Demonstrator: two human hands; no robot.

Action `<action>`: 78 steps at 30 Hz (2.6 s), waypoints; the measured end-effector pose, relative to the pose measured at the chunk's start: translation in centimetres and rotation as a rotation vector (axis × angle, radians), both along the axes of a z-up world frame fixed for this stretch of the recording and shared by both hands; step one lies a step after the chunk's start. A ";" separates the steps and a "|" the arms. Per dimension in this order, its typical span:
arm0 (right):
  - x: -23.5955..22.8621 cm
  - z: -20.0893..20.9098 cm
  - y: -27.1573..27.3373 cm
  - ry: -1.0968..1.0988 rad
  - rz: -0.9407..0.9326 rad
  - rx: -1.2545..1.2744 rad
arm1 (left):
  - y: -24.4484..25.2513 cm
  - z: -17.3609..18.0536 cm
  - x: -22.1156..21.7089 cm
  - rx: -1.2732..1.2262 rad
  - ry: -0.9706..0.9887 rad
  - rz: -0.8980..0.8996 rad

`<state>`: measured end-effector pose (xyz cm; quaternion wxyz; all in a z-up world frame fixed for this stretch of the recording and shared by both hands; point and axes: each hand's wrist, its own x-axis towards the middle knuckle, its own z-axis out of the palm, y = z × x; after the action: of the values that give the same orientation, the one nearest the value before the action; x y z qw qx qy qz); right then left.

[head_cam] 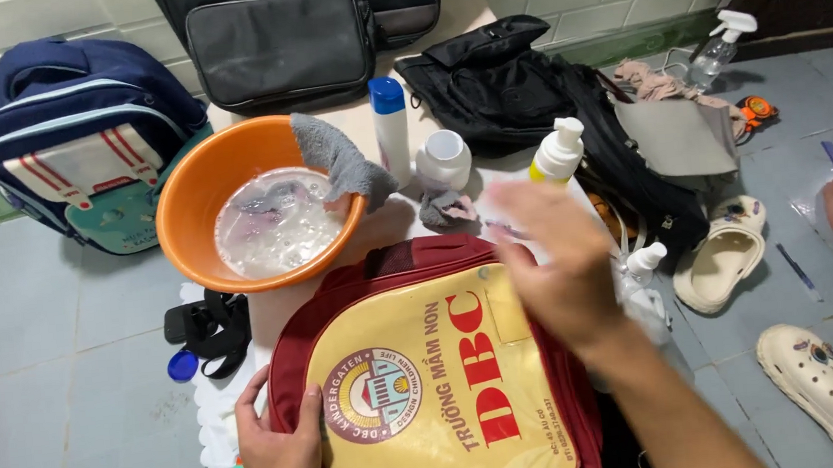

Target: The person cleans the front of a red and yellow bag by spraying it with liquid from a bottle, wiping it with a cloth, and scrubbing it with a brush.

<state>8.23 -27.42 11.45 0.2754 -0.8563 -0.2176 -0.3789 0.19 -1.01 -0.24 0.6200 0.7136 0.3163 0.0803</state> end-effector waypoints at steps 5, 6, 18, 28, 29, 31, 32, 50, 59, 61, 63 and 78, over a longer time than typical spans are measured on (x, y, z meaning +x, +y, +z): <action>2.0 4.0 -9.2 0.065 -0.154 0.011 | 0.4 -1.1 0.0 0.090 0.014 -0.009; 2.8 4.5 -11.1 0.249 -0.112 0.106 | 0.4 -1.2 -0.2 0.101 -0.003 -0.005; 13.4 -2.8 -13.4 1.098 0.041 -0.084 | 0.6 -1.5 -0.5 0.113 -0.001 -0.003; 7.1 8.3 -13.2 0.388 0.141 -0.202 | 0.3 -0.9 0.1 0.024 0.009 0.011; 6.0 9.5 -13.1 0.344 0.296 -0.109 | 0.1 -0.8 0.1 0.043 0.034 0.006; 4.2 10.8 -11.9 0.289 0.468 -0.016 | 0.3 -0.4 0.1 0.063 0.050 0.020; 3.1 10.9 -11.1 0.255 0.467 0.098 | 0.3 -0.4 0.0 0.049 0.020 0.007; -2.5 -3.4 -1.8 0.816 0.569 -0.235 | 0.6 -0.4 -0.8 0.103 -0.111 -0.046; -1.7 -3.9 -0.1 0.785 0.535 -0.518 | 0.7 -0.8 -0.9 0.116 -0.110 -0.055; -1.5 -3.8 0.5 0.773 0.533 -0.551 | 0.7 -0.6 -0.8 0.109 -0.131 -0.052; -1.6 -3.4 1.1 0.961 0.449 -0.594 | 0.6 -0.2 -0.9 0.097 -0.106 -0.058; -1.8 -4.0 1.3 0.886 0.399 -0.588 | 0.8 0.0 -0.7 0.105 -0.095 -0.077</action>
<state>6.39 -26.08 7.42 0.1568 -0.9164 -0.3351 0.1526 -0.56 -0.25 -0.20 0.5987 0.7521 0.2540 0.1067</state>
